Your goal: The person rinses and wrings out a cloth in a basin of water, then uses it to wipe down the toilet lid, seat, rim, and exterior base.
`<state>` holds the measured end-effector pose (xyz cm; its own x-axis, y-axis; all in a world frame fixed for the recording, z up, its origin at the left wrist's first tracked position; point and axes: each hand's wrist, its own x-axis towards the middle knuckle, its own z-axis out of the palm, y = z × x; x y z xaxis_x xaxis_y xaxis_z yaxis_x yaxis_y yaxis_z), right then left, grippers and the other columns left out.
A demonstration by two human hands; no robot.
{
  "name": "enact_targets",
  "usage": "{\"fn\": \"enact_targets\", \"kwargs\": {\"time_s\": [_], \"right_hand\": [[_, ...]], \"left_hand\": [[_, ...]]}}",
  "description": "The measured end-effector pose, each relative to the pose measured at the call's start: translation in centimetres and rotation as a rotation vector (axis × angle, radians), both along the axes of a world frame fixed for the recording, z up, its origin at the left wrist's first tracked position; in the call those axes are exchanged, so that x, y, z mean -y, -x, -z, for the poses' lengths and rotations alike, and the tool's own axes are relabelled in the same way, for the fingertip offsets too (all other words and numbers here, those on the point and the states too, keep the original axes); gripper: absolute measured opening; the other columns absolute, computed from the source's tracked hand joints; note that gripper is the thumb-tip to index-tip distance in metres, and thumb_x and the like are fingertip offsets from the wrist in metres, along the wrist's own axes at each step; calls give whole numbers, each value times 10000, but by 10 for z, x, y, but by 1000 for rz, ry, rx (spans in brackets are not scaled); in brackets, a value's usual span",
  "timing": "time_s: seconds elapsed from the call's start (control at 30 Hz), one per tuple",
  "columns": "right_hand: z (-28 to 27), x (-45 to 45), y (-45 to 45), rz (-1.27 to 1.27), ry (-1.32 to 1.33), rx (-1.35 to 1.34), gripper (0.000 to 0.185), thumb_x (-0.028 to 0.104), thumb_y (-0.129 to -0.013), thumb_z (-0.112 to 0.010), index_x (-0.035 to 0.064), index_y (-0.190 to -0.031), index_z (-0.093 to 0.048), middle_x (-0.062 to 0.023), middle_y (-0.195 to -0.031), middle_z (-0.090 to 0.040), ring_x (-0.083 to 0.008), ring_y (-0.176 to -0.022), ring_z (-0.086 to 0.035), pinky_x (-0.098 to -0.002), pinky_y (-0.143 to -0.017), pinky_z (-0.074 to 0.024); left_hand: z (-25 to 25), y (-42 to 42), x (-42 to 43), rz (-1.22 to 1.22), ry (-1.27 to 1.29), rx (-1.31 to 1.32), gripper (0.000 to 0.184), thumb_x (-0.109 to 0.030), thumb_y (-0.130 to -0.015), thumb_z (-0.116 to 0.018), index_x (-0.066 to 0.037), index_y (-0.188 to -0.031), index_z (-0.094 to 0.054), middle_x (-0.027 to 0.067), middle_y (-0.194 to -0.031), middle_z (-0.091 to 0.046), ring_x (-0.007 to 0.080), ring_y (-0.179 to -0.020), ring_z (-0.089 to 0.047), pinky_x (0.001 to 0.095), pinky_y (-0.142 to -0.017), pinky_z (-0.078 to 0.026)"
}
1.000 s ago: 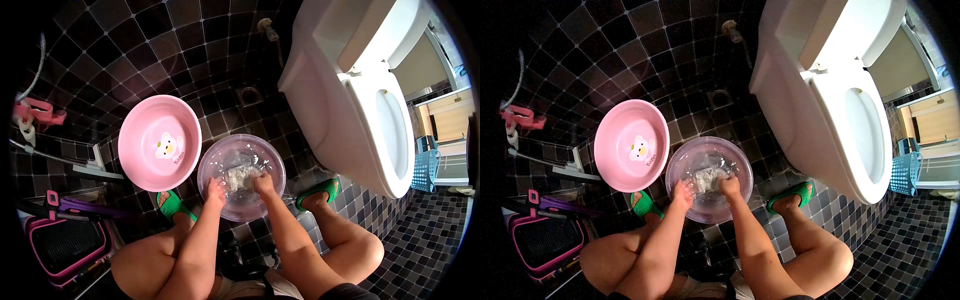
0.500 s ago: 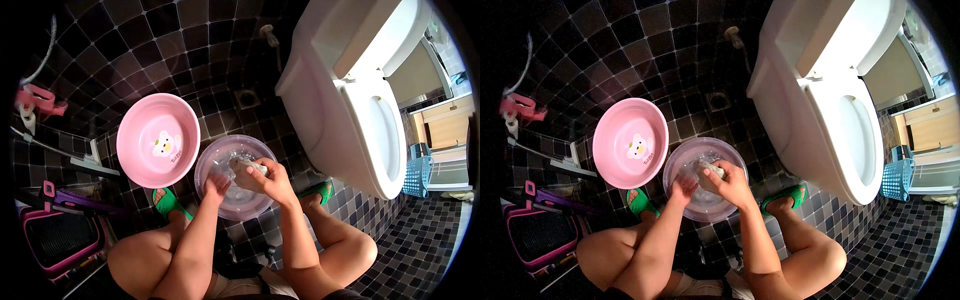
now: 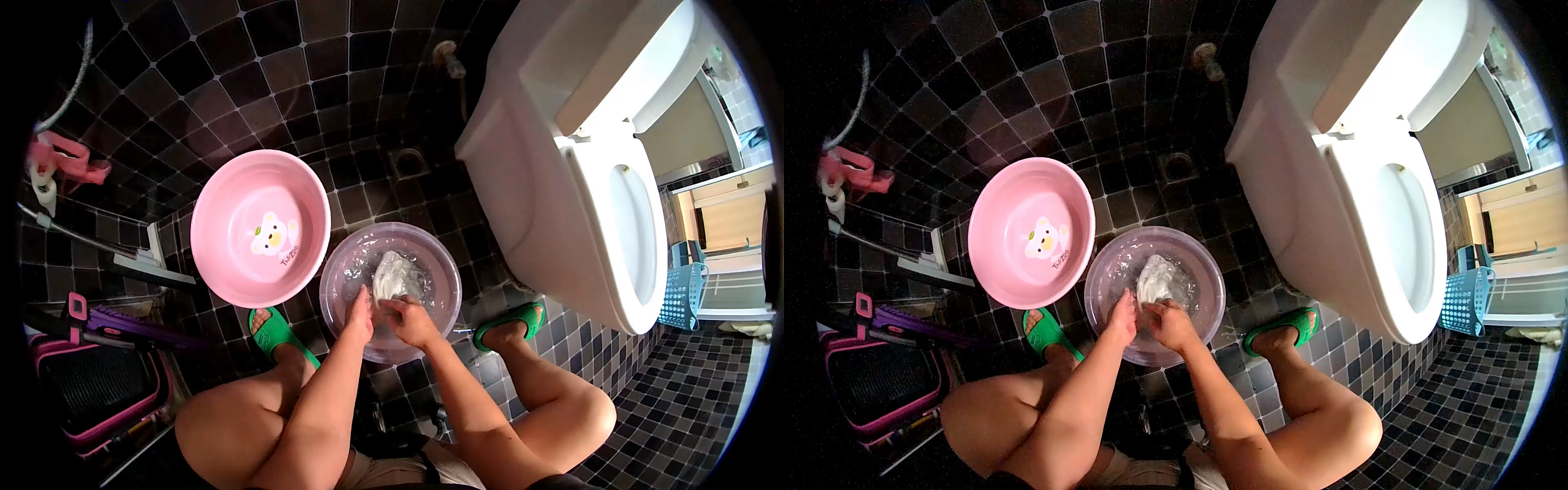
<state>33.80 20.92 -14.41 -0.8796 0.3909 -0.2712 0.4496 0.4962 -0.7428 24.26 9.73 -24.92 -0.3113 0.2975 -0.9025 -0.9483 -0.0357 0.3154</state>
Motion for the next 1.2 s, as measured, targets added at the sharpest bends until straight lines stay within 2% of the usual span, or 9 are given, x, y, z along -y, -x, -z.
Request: {"fn": "enact_targets", "kwargs": {"time_s": [0.23,0.43,0.5,0.53,0.67,0.9,0.97,1.07,1.2], "right_hand": [[41,-17,9,517,139,70,191,86,-874,-605,-12,-1022,-675,-158,-850,-701,-196,-797,-679,-317,-753,-515],[110,-33,39,628,278,-192,366,41,-866,-622,15,-1227,-563,-138,-1153,-636,-198,-1051,-606,-305,-899,-464],[95,-40,47,378,305,-105,407,48,-831,-666,10,-1223,-565,-149,-1233,-593,-197,-1077,-590,-303,-894,-470],[56,-46,57,288,362,184,383,58,-773,-713,22,-1144,-628,-151,-1198,-582,-239,-1048,-599,-318,-879,-488],[55,-32,53,220,-97,42,205,69,-719,-732,84,-924,-734,-151,-974,-561,-320,-915,-603,-379,-825,-507],[11,-11,43,114,-88,-47,242,36,-734,-711,140,-949,-747,-116,-957,-533,-297,-917,-589,-363,-806,-503],[0,-8,43,124,-17,-76,233,31,-737,-706,119,-949,-743,-115,-976,-529,-295,-927,-579,-356,-803,-504],[-8,-7,39,87,3,-197,216,-6,-746,-667,48,-950,-711,-139,-1036,-526,-289,-928,-589,-342,-815,-505],[-6,-4,23,218,282,-201,226,-27,-793,-575,-2,-995,-674,-119,-1082,-554,-194,-932,-603,-295,-826,-493]], "left_hand": [[0,-4,4,226,85,-161,479,-259,-873,-689,-16,-1252,-525,48,-1090,-616,133,-1033,-535,305,-924,-386],[-28,-1,-1,274,265,-384,441,-109,-838,-677,1,-1239,-529,59,-1069,-627,165,-962,-579,291,-834,-452],[-36,3,2,303,291,-444,431,-89,-830,-674,-3,-1230,-542,63,-1064,-633,169,-950,-588,292,-818,-463],[-40,5,1,280,232,-431,416,-127,-836,-680,-9,-1216,-558,66,-1064,-637,169,-968,-586,302,-840,-459],[-51,14,-6,204,291,-380,512,-378,-869,-650,-15,-1222,-574,109,-1137,-631,215,-1062,-576,350,-915,-437],[-75,35,-15,350,401,-176,805,-669,-786,-601,-134,-1376,-477,91,-1408,-458,269,-1292,-404,490,-1033,-320],[-62,31,-14,397,446,-156,655,-585,-821,-621,-187,-1331,-516,66,-1356,-493,265,-1250,-431,519,-980,-352],[-31,27,2,257,77,-110,345,-264,-877,-631,-186,-1205,-556,39,-1134,-590,182,-955,-579,367,-661,-471],[-38,23,1,162,-64,-103,296,-253,-887,-544,-138,-1159,-559,65,-1159,-597,212,-977,-587,400,-670,-483]]}}
